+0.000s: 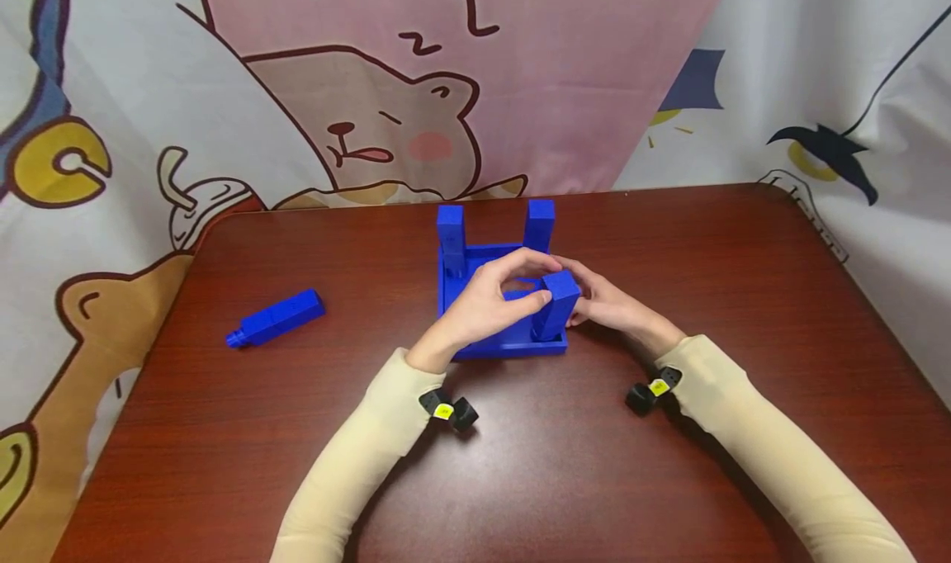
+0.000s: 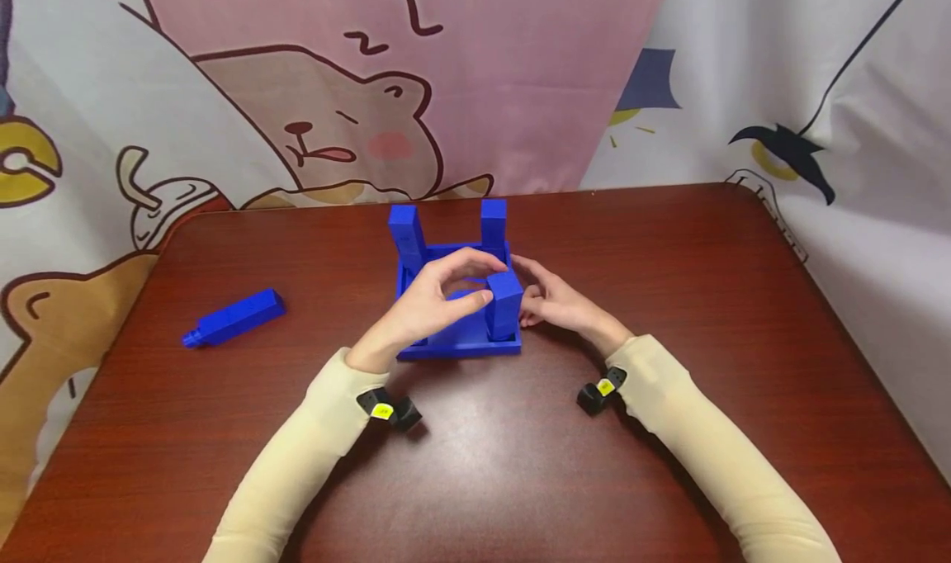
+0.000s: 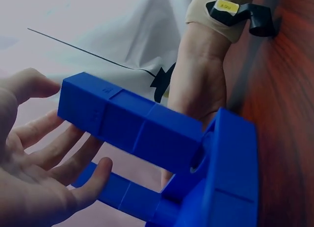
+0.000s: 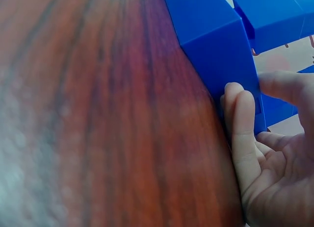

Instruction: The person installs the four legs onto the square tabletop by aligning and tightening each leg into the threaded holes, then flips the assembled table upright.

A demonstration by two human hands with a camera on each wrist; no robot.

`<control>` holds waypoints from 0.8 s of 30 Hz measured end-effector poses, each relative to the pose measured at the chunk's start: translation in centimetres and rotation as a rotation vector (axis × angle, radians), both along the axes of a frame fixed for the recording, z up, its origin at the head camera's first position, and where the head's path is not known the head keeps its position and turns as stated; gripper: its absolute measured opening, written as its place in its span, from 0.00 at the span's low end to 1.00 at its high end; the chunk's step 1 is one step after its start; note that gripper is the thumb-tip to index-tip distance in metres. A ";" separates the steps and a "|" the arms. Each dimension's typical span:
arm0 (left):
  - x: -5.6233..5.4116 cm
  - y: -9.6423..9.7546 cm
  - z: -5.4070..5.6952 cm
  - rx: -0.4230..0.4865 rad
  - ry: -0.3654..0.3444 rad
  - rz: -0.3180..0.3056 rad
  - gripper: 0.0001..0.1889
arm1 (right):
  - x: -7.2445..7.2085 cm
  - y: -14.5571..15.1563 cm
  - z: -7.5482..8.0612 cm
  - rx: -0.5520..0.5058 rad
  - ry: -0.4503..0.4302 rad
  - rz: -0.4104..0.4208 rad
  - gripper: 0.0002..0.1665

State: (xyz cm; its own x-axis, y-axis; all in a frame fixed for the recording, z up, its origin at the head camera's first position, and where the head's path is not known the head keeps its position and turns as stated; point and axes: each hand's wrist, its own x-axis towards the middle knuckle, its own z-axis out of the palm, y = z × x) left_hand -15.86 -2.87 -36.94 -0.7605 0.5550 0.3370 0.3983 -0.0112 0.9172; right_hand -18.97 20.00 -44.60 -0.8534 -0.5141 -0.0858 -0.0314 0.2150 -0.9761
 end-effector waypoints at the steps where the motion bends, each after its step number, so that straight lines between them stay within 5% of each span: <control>1: 0.1 0.1 -0.1 -0.004 0.005 0.010 0.16 | 0.0 0.0 0.0 -0.002 -0.002 0.002 0.44; 14: 0.6 0.7 -0.5 -0.012 0.027 0.058 0.17 | 0.1 0.2 0.0 -0.026 0.030 0.011 0.47; 20: 0.2 0.8 -0.7 0.022 0.014 0.001 0.14 | 0.1 0.0 0.1 -0.011 0.024 0.012 0.42; 24: -0.2 1.2 -1.0 0.083 -0.061 -0.062 0.17 | 0.0 0.0 0.1 -0.015 0.021 0.014 0.42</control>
